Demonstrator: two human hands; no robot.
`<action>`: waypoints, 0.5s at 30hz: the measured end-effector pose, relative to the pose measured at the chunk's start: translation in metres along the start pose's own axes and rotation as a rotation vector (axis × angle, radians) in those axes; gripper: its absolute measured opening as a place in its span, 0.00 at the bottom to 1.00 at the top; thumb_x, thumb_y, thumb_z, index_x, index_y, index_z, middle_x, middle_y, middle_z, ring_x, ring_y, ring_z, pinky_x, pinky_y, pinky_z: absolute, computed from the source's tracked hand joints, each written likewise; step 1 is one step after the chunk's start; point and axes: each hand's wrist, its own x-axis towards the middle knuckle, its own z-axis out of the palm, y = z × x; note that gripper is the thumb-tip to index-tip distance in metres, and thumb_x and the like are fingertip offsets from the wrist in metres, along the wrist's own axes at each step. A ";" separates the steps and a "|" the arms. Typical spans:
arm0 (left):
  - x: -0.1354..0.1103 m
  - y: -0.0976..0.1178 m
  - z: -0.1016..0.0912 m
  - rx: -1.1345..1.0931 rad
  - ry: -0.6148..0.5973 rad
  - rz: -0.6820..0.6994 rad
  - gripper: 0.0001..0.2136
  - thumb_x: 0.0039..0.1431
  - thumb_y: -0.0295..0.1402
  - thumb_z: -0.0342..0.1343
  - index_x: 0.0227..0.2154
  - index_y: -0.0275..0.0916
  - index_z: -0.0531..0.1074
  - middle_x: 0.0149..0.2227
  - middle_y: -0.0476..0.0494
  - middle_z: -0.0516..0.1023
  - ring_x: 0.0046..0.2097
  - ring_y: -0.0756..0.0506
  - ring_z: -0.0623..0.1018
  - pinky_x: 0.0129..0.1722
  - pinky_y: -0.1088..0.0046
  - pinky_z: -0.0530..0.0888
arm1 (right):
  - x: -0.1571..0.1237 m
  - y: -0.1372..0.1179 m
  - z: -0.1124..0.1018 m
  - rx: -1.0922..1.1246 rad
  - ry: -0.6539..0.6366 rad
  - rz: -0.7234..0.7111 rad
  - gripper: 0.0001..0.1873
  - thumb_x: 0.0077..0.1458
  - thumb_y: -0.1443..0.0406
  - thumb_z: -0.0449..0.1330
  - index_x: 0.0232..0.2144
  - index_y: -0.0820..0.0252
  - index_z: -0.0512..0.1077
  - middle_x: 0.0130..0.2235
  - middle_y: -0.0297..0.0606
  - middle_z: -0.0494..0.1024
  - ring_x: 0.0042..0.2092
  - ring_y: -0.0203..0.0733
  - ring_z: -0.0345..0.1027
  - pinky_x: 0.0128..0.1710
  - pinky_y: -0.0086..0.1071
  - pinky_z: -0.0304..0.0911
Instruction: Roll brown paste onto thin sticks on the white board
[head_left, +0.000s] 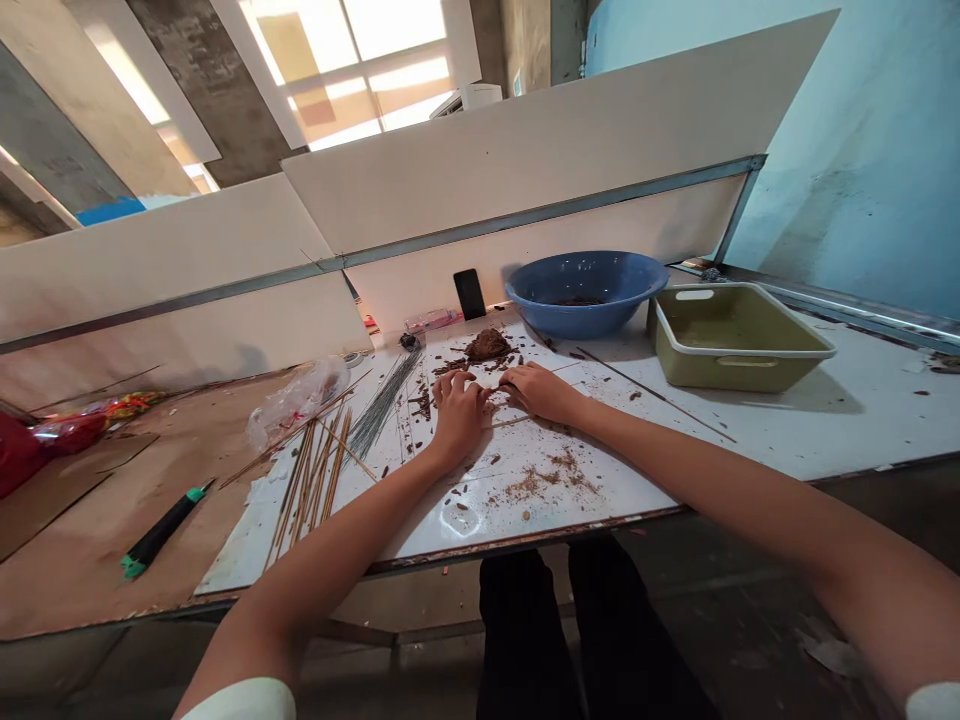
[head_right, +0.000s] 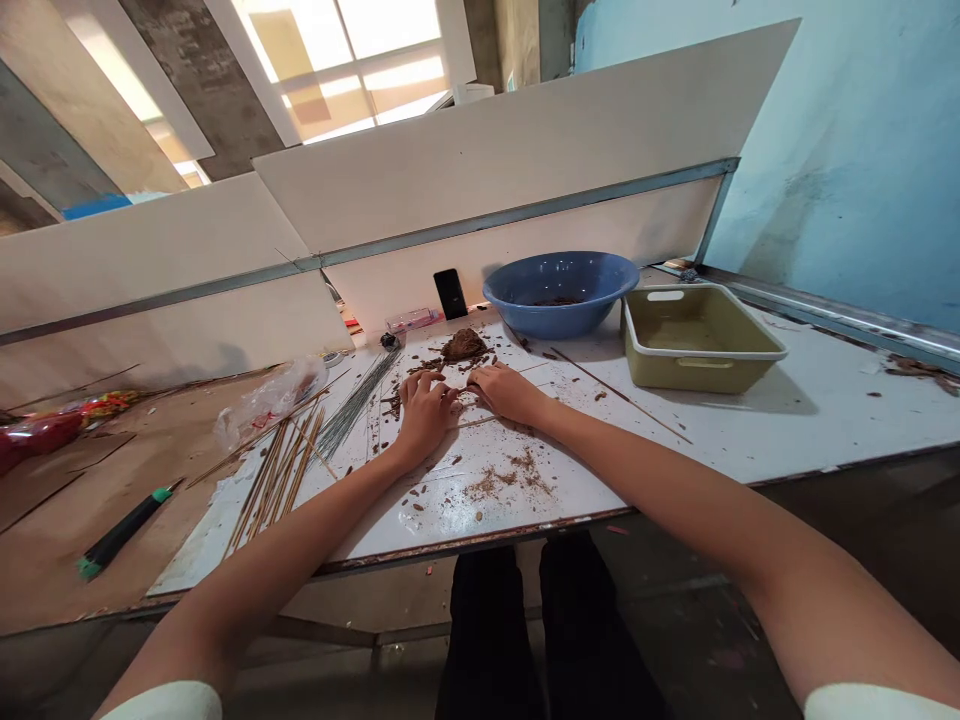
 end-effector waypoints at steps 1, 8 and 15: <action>0.000 0.000 0.000 -0.001 -0.004 -0.002 0.10 0.78 0.34 0.56 0.43 0.43 0.83 0.62 0.34 0.80 0.68 0.29 0.71 0.71 0.40 0.68 | 0.000 0.000 0.000 -0.001 0.001 0.000 0.08 0.78 0.66 0.58 0.49 0.59 0.79 0.49 0.49 0.87 0.50 0.55 0.80 0.56 0.45 0.66; 0.000 0.001 0.000 0.013 0.001 -0.020 0.10 0.78 0.33 0.55 0.44 0.43 0.82 0.63 0.33 0.79 0.69 0.28 0.70 0.70 0.39 0.67 | 0.000 0.002 0.000 0.014 0.024 -0.015 0.09 0.78 0.66 0.58 0.49 0.58 0.79 0.49 0.48 0.87 0.51 0.55 0.80 0.56 0.46 0.66; -0.002 0.000 0.002 0.021 0.004 -0.032 0.08 0.77 0.33 0.56 0.45 0.44 0.81 0.64 0.32 0.78 0.70 0.28 0.69 0.70 0.38 0.65 | 0.000 0.001 -0.002 0.029 0.024 -0.004 0.07 0.76 0.67 0.61 0.50 0.58 0.80 0.49 0.48 0.88 0.51 0.56 0.81 0.57 0.47 0.66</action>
